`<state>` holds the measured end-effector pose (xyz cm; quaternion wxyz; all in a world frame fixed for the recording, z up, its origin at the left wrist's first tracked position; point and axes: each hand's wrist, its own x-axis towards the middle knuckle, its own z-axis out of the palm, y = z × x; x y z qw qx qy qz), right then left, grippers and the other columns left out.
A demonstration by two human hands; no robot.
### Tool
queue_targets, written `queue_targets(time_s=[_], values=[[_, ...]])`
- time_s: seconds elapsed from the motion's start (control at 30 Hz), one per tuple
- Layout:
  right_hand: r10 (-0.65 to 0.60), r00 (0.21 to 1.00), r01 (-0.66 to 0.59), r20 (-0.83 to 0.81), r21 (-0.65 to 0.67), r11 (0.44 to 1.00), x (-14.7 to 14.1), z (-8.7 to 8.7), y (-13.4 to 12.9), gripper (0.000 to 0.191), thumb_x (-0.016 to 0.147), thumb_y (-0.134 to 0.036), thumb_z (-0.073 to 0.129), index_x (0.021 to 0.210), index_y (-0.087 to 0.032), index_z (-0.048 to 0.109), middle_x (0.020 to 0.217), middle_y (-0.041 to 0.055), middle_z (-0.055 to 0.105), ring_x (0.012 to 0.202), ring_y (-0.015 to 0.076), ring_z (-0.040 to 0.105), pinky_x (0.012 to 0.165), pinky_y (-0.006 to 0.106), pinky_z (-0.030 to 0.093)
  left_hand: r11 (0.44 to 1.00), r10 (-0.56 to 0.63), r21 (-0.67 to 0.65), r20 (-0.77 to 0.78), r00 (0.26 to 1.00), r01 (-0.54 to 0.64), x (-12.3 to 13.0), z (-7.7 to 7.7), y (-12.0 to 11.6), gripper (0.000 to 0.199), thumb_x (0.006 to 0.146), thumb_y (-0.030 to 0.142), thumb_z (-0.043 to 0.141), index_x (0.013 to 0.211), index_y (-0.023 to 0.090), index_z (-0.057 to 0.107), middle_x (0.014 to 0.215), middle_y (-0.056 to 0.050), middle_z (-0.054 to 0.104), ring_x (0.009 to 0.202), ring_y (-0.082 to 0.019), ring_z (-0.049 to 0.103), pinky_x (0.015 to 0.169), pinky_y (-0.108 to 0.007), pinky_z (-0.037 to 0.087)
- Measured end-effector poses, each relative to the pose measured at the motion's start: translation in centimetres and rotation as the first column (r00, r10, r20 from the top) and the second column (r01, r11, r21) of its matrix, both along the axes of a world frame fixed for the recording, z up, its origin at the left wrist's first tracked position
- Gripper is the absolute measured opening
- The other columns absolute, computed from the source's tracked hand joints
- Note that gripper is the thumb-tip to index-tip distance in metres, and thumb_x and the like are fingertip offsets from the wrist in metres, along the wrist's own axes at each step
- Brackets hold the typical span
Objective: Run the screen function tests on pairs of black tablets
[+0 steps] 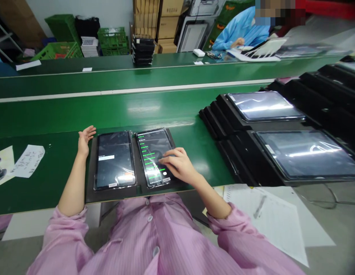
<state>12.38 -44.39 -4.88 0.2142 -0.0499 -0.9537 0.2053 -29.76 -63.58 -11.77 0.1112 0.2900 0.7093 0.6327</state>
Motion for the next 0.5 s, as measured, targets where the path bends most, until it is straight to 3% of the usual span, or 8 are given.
queue_targets(time_s=[0.1,0.23,0.3,0.33,0.37,0.4,0.43,0.5], values=[[0.039,0.999,-0.039,-0.017,0.029,0.999,-0.1,-0.7,-0.5,0.031,0.105,-0.019,0.039,0.103,-0.024,0.07,0.097,0.0045,0.074,0.104,0.0224,0.063,0.102,0.045,0.03,0.993,-0.119,-0.025,-0.068,0.991,0.118,1.1,0.2,0.4,0.088,0.087,0.084,0.03,0.132,0.014,0.059,0.131,-0.018,0.065,0.115,-0.027,0.063,0.106,-0.043,0.043],[0.001,0.999,-0.001,-0.046,-0.004,1.0,-0.2,-0.6,-0.9,0.031,0.103,-0.016,0.042,0.098,-0.027,0.07,0.09,0.0017,0.075,0.1,0.0224,0.066,0.106,0.05,0.024,0.967,-0.254,-0.02,-0.027,0.967,0.254,1.6,0.9,0.0,0.087,0.086,0.078,0.047,0.145,0.014,0.046,0.14,-0.02,0.056,0.124,-0.032,0.058,0.114,-0.05,0.036],[-0.129,0.971,0.098,-0.201,-0.158,0.983,0.5,-0.1,-0.5,0.021,0.101,-0.021,0.051,0.095,-0.027,0.07,0.092,0.0018,0.075,0.095,0.0228,0.067,0.105,0.051,0.029,0.928,-0.355,-0.123,-0.014,0.935,0.351,1.5,1.6,-1.0,0.093,0.082,0.071,0.06,0.154,0.017,0.032,0.153,-0.02,0.042,0.137,-0.035,0.046,0.119,-0.053,0.028],[-0.239,0.924,0.149,-0.297,-0.295,0.944,0.9,0.2,-0.1,0.014,0.099,-0.025,0.057,0.093,-0.028,0.069,0.092,0.002,0.074,0.092,0.0231,0.067,0.102,0.05,0.035,0.896,-0.411,-0.194,-0.014,0.912,0.401,1.5,2.1,-1.6,0.099,0.08,0.066,0.067,0.157,0.019,0.025,0.159,-0.02,0.033,0.144,-0.036,0.037,0.121,-0.055,0.023],[-0.358,0.857,0.163,-0.372,-0.462,0.872,1.5,0.3,0.5,0.007,0.096,-0.028,0.062,0.091,-0.028,0.067,0.09,0.0019,0.073,0.089,0.0231,0.066,0.096,0.048,0.041,0.857,-0.462,-0.263,-0.015,0.887,0.443,1.5,2.6,-2.2,0.106,0.078,0.061,0.073,0.159,0.021,0.019,0.163,-0.019,0.024,0.149,-0.037,0.027,0.123,-0.055,0.018],[-0.464,0.79,0.128,-0.401,-0.632,0.764,2.0,0.2,1.2,0.005,0.093,-0.031,0.067,0.089,-0.028,0.065,0.086,0.0014,0.071,0.083,0.0224,0.065,0.087,0.044,0.047,0.819,-0.507,-0.32,-0.014,0.862,0.476,1.6,3.0,-2.7,0.112,0.075,0.056,0.079,0.16,0.022,0.015,0.166,-0.018,0.016,0.152,-0.037,0.018,0.123,-0.056,0.014],[-0.542,0.748,0.058,-0.383,-0.776,0.628,2.5,0.0,2.0,0.011,0.09,-0.035,0.071,0.087,-0.028,0.063,0.082,0.0005,0.069,0.075,0.0208,0.063,0.076,0.039,0.05,0.786,-0.542,-0.358,-0.009,0.841,0.503,1.7,3.4,-3.1,0.117,0.071,0.051,0.084,0.16,0.023,0.013,0.167,-0.017,0.011,0.154,-0.038,0.012,0.124,-0.056,0.01],[-0.591,0.759,-0.077,-0.273,-0.939,0.334,3.3,-0.7,3.7,0.02,0.084,-0.042,0.077,0.084,-0.029,0.062,0.073,-0.0013,0.064,0.057,0.016,0.052,0.055,0.031,0.046,0.749,-0.579,-0.389,0.01,0.815,0.537,2.0,4.0,-3.7,0.123,0.063,0.044,0.091,0.16,0.025,0.017,0.168,-0.016,0.007,0.155,-0.04,0.003,0.124,-0.056,0.006]])
